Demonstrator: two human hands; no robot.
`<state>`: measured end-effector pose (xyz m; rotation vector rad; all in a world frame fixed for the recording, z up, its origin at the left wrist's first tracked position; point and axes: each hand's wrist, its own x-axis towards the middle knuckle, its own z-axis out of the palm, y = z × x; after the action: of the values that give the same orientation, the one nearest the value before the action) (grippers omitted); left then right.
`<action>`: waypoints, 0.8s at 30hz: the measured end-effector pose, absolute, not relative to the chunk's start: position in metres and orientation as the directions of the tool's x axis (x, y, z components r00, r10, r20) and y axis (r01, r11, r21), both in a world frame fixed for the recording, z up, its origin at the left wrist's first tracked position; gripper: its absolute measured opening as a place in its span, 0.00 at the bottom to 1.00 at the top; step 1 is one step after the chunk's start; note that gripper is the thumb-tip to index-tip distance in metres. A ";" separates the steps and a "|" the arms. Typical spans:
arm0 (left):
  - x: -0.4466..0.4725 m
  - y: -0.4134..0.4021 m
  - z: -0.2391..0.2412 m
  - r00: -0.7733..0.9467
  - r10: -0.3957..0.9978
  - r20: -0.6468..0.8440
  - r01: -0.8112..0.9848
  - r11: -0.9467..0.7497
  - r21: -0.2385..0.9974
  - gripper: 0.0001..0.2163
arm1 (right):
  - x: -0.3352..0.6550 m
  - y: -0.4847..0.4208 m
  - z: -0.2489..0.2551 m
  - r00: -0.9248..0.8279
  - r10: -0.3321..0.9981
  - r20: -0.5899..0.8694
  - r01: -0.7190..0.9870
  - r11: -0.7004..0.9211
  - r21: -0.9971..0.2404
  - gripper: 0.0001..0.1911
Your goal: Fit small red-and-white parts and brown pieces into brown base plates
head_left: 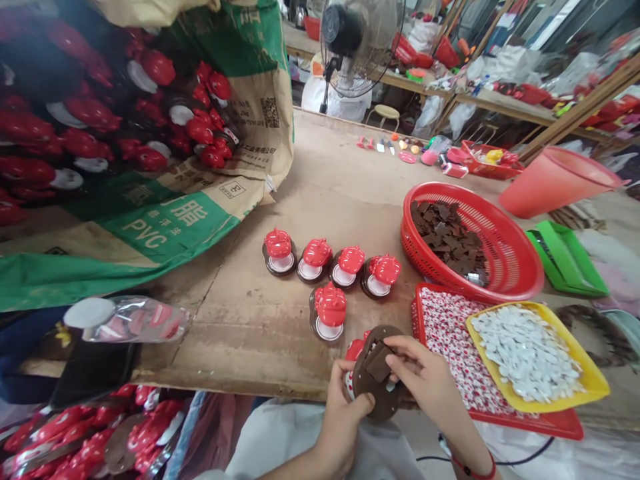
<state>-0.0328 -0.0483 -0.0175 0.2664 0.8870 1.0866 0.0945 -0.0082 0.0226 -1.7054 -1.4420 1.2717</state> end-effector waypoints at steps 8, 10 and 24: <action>-0.033 -0.050 -0.023 0.207 0.860 -0.467 -0.656 0.476 0.585 0.13 | 0.101 -0.011 0.034 -0.111 0.901 -0.420 0.506 -0.312 -0.804 0.17; -0.033 -0.050 -0.022 0.211 0.862 -0.460 -0.654 0.474 0.589 0.13 | 0.101 -0.013 0.036 -0.123 0.910 -0.395 0.541 -0.272 -0.796 0.18; -0.030 -0.046 -0.017 0.241 0.776 -0.583 -0.736 0.538 0.411 0.12 | 0.109 -0.017 0.029 -0.168 0.921 -0.353 0.492 -0.232 -0.839 0.16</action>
<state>-0.0301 -0.0459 -0.0169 0.0552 0.8321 1.0344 0.1093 -0.0165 0.0289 -1.6853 -1.6104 1.3754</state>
